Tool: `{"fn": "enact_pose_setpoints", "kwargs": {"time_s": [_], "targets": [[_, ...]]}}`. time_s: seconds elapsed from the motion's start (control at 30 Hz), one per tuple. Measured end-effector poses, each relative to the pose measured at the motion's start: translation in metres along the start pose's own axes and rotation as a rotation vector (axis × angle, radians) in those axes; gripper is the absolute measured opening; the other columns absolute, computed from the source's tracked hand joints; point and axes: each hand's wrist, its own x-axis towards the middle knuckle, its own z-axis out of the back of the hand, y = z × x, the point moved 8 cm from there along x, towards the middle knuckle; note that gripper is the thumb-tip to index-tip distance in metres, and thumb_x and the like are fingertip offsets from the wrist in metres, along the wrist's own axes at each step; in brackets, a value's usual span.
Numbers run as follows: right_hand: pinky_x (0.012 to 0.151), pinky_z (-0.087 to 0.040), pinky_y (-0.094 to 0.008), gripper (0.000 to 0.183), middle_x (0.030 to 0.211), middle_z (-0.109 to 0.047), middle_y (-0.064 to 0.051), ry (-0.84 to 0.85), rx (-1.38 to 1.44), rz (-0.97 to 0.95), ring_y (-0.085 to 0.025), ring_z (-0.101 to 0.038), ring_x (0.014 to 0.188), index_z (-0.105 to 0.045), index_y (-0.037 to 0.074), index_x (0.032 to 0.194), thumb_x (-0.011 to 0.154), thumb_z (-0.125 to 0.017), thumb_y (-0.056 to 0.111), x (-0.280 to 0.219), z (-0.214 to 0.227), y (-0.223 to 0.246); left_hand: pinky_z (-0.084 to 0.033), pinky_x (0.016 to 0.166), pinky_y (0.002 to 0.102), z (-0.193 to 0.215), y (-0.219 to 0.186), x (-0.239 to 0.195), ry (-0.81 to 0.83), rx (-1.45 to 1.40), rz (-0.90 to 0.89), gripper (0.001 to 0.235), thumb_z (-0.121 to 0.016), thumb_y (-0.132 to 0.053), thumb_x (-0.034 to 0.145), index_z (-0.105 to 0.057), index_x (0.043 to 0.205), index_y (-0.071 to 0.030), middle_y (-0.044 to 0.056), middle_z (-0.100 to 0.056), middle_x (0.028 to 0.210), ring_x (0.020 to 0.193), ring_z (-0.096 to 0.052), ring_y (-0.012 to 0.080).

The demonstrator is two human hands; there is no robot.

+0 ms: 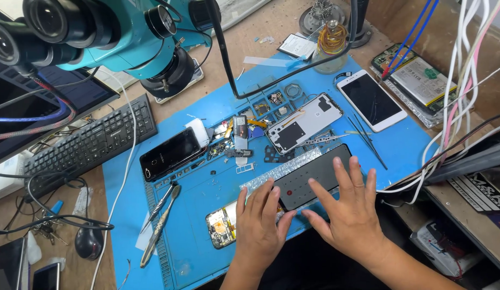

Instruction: The person handles a disassembled smartphone on a blue mat, removes the battery, and wipes the internal chassis with a white cloth. They then reinsert the battery and continue wiping the device's interior.

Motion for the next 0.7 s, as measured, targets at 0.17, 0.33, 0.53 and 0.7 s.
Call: {"fn": "enact_pose_setpoints", "kwargs": {"time_s": [0.17, 0.33, 0.53, 0.7], "targets": [[0.118, -0.023, -0.079, 0.070, 0.167, -0.024, -0.025, 0.026, -0.004, 0.002, -0.048, -0.016, 0.159, -0.058, 0.022, 0.141, 0.083, -0.072, 0.058, -0.011, -0.008, -0.004, -0.036, 0.118, 0.059, 0.001, 0.000, 0.001, -0.002, 0.007, 0.002, 0.080, -0.085, -0.027, 0.092, -0.032, 0.151, -0.014, 0.017, -0.055, 0.149, 0.133, -0.061, 0.0308], [0.119, -0.021, -0.079, 0.068, 0.168, -0.024, -0.023, 0.014, 0.033, -0.005, -0.046, -0.014, 0.160, -0.057, 0.021, 0.142, 0.086, -0.070, 0.057, -0.019, -0.004, -0.005, -0.036, 0.118, 0.060, 0.001, 0.000, 0.000, -0.011, 0.010, 0.001, 0.084, -0.086, -0.028, 0.091, -0.031, 0.153, -0.015, 0.016, -0.054, 0.151, 0.134, -0.061, 0.0303], [0.119, -0.020, -0.079, 0.066, 0.167, -0.026, -0.023, 0.021, 0.031, 0.018, -0.046, -0.014, 0.160, -0.061, 0.020, 0.136, 0.084, -0.070, 0.060, -0.028, -0.007, -0.005, -0.036, 0.117, 0.060, -0.001, 0.001, 0.000, -0.004, 0.017, 0.012, 0.082, -0.086, -0.029, 0.091, -0.032, 0.151, -0.014, 0.016, -0.055, 0.149, 0.133, -0.061, 0.0310], [0.117, -0.025, -0.079, 0.068, 0.162, -0.035, -0.023, 0.015, -0.001, 0.130, -0.046, -0.026, 0.156, -0.063, 0.021, 0.134, 0.083, -0.068, 0.065, -0.025, -0.006, 0.009, -0.038, 0.116, 0.061, 0.002, 0.002, 0.000, 0.000, -0.014, 0.009, 0.076, -0.083, -0.026, 0.094, -0.033, 0.151, -0.013, 0.016, -0.055, 0.149, 0.130, -0.063, 0.0309]]}}
